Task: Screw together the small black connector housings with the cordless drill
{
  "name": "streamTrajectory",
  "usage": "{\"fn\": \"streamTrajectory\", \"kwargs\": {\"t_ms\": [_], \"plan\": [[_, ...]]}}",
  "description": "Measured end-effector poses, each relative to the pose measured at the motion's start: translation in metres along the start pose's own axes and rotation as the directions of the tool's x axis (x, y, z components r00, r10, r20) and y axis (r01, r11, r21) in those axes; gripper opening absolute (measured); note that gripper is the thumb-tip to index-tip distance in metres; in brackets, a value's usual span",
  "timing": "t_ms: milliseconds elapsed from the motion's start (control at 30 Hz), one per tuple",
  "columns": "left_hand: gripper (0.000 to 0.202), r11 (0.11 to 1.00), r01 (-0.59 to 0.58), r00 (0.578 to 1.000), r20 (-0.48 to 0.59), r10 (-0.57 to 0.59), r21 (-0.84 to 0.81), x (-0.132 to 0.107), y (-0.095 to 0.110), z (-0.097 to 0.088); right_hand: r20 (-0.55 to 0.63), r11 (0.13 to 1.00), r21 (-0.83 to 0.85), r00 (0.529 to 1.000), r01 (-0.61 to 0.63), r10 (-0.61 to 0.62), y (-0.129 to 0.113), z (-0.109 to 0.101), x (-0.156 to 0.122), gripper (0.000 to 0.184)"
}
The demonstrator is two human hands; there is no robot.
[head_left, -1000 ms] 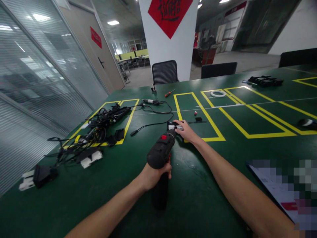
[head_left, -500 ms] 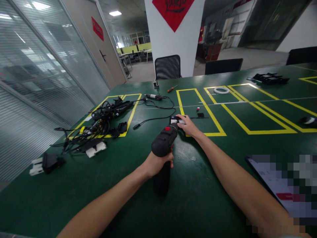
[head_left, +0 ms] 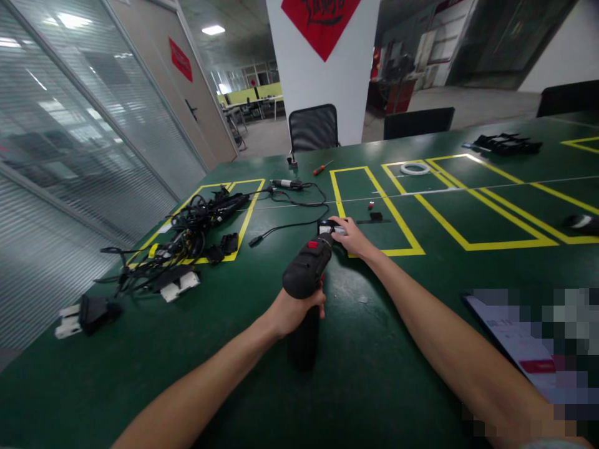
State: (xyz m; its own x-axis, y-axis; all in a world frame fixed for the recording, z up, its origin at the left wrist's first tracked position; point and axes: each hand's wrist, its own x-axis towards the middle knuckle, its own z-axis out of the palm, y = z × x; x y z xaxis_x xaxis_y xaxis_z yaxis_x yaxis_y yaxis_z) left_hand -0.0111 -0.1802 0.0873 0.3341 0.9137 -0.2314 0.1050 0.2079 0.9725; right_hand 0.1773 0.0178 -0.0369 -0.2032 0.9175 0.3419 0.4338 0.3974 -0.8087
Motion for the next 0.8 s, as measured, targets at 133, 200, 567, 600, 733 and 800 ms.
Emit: {"fn": "streamTrajectory", "kwargs": {"t_ms": [133, 200, 567, 600, 733, 800], "plan": [[0.020, 1.000, 0.007, 1.000, -0.012, -0.007, -0.023, -0.0006, 0.0008, 0.0007, 0.004, 1.000, 0.004, 1.000, 0.000, 0.000, 0.0022, 0.0002, 0.0006, 0.051], [0.020, 0.999, 0.002, 1.000, -0.018, -0.002, -0.032, -0.0007, -0.0003, 0.0009, 0.006, 1.000, 0.004, 1.000, 0.002, -0.002, 0.0033, 0.0002, 0.0008, 0.051], [0.025, 0.998, 0.011, 1.000, -0.026, -0.013, -0.063, -0.0001, -0.0025, 0.0012, 0.015, 1.000, -0.010, 1.000, 0.008, -0.008, 0.0011, -0.0007, -0.0006, 0.051], [0.025, 0.998, 0.013, 0.999, -0.031, -0.015, -0.064, -0.0001, -0.0025, 0.0009, 0.017, 1.000, -0.012, 1.000, 0.010, -0.010, 0.0005, -0.0010, -0.0008, 0.052], [0.026, 0.997, 0.021, 0.999, -0.036, -0.024, -0.081, -0.0005, -0.0040, -0.0005, 0.016, 1.000, -0.020, 1.000, 0.017, -0.017, -0.0022, -0.0022, -0.0015, 0.052], [0.026, 0.995, 0.033, 0.999, -0.030, -0.036, -0.097, -0.0007, -0.0046, -0.0015, 0.014, 1.000, -0.025, 1.000, 0.019, -0.019, -0.0033, -0.0025, -0.0017, 0.052]]}}
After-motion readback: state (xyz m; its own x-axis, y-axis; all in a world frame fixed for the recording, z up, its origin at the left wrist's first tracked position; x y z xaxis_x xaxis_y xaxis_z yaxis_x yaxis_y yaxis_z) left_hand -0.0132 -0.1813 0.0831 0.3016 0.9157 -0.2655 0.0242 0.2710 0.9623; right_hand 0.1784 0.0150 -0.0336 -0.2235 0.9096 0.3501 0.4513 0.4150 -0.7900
